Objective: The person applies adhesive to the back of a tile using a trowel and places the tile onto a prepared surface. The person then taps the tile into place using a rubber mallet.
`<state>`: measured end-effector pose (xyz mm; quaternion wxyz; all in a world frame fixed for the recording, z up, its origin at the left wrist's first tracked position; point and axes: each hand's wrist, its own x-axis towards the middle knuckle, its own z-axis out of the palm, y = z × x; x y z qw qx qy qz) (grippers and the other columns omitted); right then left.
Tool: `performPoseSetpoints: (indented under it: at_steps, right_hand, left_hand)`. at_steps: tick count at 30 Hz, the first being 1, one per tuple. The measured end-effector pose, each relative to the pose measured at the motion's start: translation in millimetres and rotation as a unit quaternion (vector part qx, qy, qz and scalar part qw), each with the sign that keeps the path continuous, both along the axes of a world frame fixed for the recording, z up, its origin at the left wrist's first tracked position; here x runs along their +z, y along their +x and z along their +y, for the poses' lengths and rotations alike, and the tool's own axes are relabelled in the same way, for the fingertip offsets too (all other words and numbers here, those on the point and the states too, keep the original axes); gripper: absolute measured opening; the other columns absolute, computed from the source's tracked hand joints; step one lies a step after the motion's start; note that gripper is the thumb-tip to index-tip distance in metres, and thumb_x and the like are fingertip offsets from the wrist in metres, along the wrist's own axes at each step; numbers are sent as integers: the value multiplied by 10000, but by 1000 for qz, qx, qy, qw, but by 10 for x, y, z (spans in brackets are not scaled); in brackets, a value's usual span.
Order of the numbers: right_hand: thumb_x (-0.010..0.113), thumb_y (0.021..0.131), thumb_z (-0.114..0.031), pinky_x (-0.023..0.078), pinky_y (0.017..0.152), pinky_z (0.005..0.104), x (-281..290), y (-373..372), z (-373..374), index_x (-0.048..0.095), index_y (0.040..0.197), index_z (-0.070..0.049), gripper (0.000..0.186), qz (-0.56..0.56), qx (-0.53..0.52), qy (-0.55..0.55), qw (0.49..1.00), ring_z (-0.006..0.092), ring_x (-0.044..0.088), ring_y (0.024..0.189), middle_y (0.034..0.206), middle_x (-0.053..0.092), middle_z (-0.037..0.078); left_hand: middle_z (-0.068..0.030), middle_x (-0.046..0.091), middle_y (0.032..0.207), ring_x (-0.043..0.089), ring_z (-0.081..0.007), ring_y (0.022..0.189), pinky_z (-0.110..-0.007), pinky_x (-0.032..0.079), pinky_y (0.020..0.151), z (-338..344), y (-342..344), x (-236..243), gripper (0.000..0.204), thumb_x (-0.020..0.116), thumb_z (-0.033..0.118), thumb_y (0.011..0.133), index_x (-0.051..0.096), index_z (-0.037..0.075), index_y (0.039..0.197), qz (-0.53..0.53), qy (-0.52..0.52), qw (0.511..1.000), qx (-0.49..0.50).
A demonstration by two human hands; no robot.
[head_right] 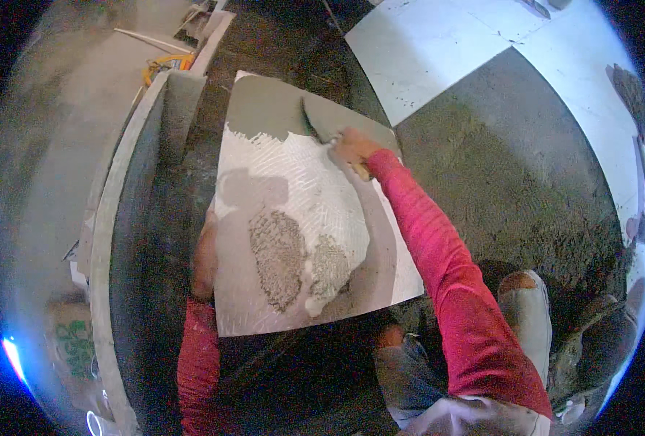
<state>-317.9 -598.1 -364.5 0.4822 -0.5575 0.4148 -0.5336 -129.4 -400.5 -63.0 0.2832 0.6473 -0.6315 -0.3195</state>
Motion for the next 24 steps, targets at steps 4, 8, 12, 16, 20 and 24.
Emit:
performPoseSetpoints:
  at_steps: [4,8,12,16,20,24]
  right_hand:
    - [580,828,-248,488,579,392,991,-27,256,527,1054,7,345,72,14,-98,992,245,599,622,794,611,176]
    - [607,760,-202,482,722,483,1469,-40,956,513,980,-12,305,30,-21,-166,985,428,607,786,796,604,267]
    - [577,817,-206,480,681,476,1500,42,1565,501,997,-27,265,31,49,-189,980,438,599,746,777,603,263]
    - [598,789,-183,486,639,475,1452,-44,1509,499,1049,11,339,102,-32,-151,983,414,606,702,723,595,258]
    - [576,826,-202,469,584,498,1357,205,2052,462,1123,22,389,127,-7,-199,972,430,591,644,648,571,251]
    - [512,912,-299,461,585,481,1390,99,2335,485,1036,-6,319,62,48,-158,984,435,585,636,626,554,250]
  left_hand:
    - [-122,316,1457,275,-199,1350,-307,180,1120,-164,170,-86,508,328,255,1004,274,-41,1414,-28,-75,990,-120]
    - [-119,313,1463,279,-199,1349,-312,187,1120,-129,1,-37,594,276,387,999,272,-35,1417,-37,-58,994,-88]
    - [-133,261,1485,236,-204,1369,-314,142,1130,-60,197,-76,680,212,488,994,242,-38,1424,22,-33,997,-61]
    - [-174,197,1502,171,-212,1397,-309,97,1142,-187,74,-55,721,188,517,986,184,-50,1433,161,-15,985,-61]
    - [-191,194,1497,168,-208,1398,-303,103,1143,-128,145,-103,748,179,537,979,161,-57,1434,156,-23,987,20]
    - [-128,235,1496,232,-200,1371,-306,163,1128,14,333,-31,815,208,611,940,195,-35,1436,77,-32,996,-26]
